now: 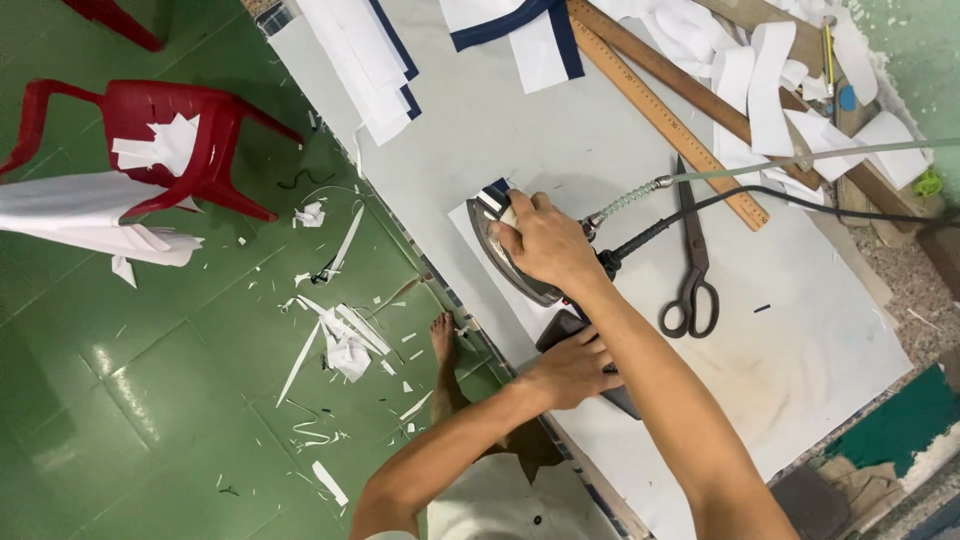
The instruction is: Pressing interfacing onto fabric pieces with an iron and trimming the edges with scissors.
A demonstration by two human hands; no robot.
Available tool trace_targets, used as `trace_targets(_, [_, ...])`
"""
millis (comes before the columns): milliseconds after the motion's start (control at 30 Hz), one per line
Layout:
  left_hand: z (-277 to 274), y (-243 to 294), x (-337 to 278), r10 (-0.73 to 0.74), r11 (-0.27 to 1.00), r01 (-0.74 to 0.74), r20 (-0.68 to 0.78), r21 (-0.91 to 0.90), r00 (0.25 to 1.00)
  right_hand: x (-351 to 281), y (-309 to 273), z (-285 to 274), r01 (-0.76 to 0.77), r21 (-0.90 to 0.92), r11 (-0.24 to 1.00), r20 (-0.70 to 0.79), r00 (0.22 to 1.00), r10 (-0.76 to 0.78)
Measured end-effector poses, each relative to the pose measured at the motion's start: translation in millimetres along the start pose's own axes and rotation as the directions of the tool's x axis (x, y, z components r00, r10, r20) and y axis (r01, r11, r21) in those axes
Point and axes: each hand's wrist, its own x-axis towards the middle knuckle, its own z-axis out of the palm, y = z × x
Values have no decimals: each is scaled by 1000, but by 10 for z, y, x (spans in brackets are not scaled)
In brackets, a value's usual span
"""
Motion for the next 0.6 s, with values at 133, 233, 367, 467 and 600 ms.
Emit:
trace_targets(133, [-30, -170, 56, 20, 997, -16, 52, -73, 998, 20, 42, -12, 88, 59, 994, -45, 995, -85])
trace_targets(233, [-91, -263, 24, 30, 979, -3, 129, -203, 991, -10, -94, -104, 22, 59, 998, 21, 999, -24])
trace_targets(367, [5, -329, 15, -15, 875, 79, 136, -478, 991, 25, -207, -40, -91, -87, 992, 0, 996, 92])
trace_targets(467, [67, -345, 29, -55, 792, 164, 199, -588, 978, 119, -208, 35, -78, -183, 980, -62, 996, 67])
trace_targets(600, [9, -390, 31, -56, 831, 76, 53, -550, 997, 259, -248, 18, -65, -241, 968, -47, 997, 55])
